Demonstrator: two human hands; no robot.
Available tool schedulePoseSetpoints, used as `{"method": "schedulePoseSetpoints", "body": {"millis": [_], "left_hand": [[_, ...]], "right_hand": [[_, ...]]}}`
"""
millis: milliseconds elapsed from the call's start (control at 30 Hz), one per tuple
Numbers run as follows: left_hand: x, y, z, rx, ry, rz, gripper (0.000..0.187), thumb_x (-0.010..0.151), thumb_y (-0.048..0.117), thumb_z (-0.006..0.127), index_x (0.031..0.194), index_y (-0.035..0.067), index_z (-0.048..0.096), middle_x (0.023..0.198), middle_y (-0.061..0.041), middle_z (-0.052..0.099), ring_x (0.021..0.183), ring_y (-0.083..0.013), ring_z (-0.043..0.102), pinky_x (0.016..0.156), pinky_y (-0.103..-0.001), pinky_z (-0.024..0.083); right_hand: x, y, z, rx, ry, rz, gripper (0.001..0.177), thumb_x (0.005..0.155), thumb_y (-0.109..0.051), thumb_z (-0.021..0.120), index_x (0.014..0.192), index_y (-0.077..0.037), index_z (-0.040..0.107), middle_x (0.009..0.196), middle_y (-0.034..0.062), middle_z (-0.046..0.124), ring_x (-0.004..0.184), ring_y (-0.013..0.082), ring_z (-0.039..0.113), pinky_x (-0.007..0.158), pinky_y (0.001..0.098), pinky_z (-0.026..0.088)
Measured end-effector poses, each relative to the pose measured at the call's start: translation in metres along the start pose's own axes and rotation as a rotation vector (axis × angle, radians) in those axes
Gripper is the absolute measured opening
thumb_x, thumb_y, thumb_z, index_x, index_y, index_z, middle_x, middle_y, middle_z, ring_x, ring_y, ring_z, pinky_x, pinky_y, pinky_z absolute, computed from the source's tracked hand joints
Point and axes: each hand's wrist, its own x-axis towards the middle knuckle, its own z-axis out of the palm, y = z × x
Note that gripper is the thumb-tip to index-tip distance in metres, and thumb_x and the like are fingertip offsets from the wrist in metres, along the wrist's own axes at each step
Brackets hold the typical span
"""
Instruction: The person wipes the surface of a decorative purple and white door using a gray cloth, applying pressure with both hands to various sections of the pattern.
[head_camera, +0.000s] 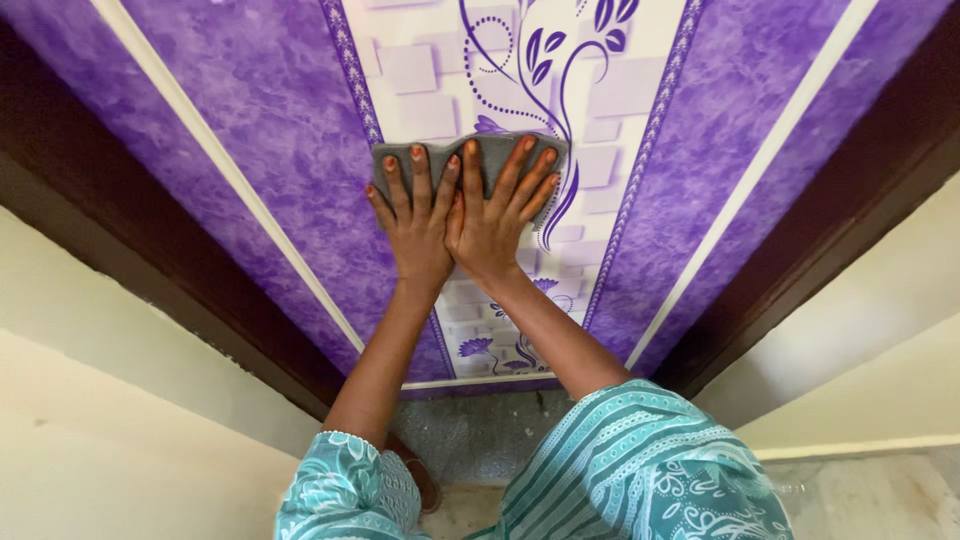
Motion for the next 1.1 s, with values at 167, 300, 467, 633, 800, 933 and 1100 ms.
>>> {"method": "schedulePoseSetpoints", "body": {"millis": [167, 300, 467, 633, 800, 933, 1100], "left_hand": [[-0.008, -0.028, -0.014, -0.073, -0.021, -0.067, 0.054, 0.116, 0.037, 0.049, 0.167, 0.035, 0.032, 0.175, -0.012, 0.008, 0.160, -0.0462, -0.001, 0.126, -0.070, -0.004], [-0.013, -0.047, -0.020, -0.016, -0.024, -0.123, 0.063, 0.116, 0.041, 0.051, 0.169, 0.036, 0.018, 0.174, -0.020, -0.003, 0.158, -0.0529, -0.005, 0.122, -0.074, -0.008], [-0.029, -0.060, -0.018, 0.148, -0.035, -0.211, 0.080, 0.118, 0.044, 0.052, 0.172, 0.033, -0.006, 0.174, -0.027, -0.012, 0.158, -0.0578, -0.012, 0.122, -0.077, -0.011], [-0.061, -0.065, -0.012, 0.056, -0.131, -0.223, 0.090, 0.112, 0.038, 0.053, 0.169, 0.016, -0.014, 0.169, -0.034, -0.015, 0.154, -0.0615, -0.014, 0.119, -0.077, -0.010], [-0.079, -0.060, 0.003, -0.031, -0.098, -0.169, 0.093, 0.109, 0.036, 0.055, 0.167, 0.013, -0.013, 0.170, -0.029, -0.016, 0.154, -0.0593, -0.014, 0.119, -0.077, -0.008], [-0.078, -0.037, 0.009, -0.164, -0.086, -0.189, 0.092, 0.109, 0.038, 0.057, 0.169, 0.016, -0.010, 0.170, -0.026, -0.019, 0.154, -0.0589, -0.015, 0.121, -0.077, -0.004], [-0.069, -0.002, 0.018, -0.238, -0.040, -0.151, 0.091, 0.109, 0.036, 0.056, 0.169, 0.016, -0.009, 0.170, -0.024, -0.021, 0.153, -0.0582, -0.017, 0.121, -0.077, -0.004]], "right_hand": [[-0.002, -0.026, 0.009, 0.039, -0.058, -0.015, 0.062, 0.111, -0.031, 0.044, 0.168, -0.024, 0.023, 0.169, 0.0324, -0.002, 0.155, 0.0597, -0.008, 0.122, 0.0767, -0.008], [-0.004, -0.044, 0.015, 0.034, -0.152, -0.057, 0.062, 0.111, -0.033, 0.047, 0.167, -0.026, 0.022, 0.170, 0.0324, -0.001, 0.155, 0.0606, -0.006, 0.121, 0.0777, -0.006], [-0.010, -0.059, 0.027, 0.037, -0.128, -0.177, 0.066, 0.113, -0.038, 0.050, 0.170, -0.027, 0.019, 0.172, 0.0279, 0.000, 0.157, 0.0582, 0.000, 0.122, 0.0771, -0.002], [-0.030, -0.056, 0.033, 0.027, -0.212, -0.328, 0.066, 0.112, -0.035, 0.050, 0.171, -0.024, 0.022, 0.172, 0.0281, 0.008, 0.157, 0.0551, 0.004, 0.123, 0.0729, -0.003], [-0.044, -0.037, 0.026, -0.025, -0.188, -0.466, 0.065, 0.112, -0.030, 0.049, 0.171, -0.016, 0.025, 0.172, 0.0249, 0.014, 0.159, 0.0491, 0.005, 0.124, 0.0666, -0.006], [-0.046, -0.018, 0.016, -0.010, -0.205, -0.462, 0.061, 0.112, -0.028, 0.050, 0.169, -0.016, 0.032, 0.175, 0.0160, 0.017, 0.161, 0.0406, 0.007, 0.128, 0.0595, -0.006], [-0.042, 0.015, -0.002, 0.005, -0.263, -0.452, 0.060, 0.109, -0.024, 0.055, 0.166, -0.016, 0.040, 0.174, 0.0131, 0.019, 0.162, 0.0376, 0.009, 0.130, 0.0572, -0.005]]}}
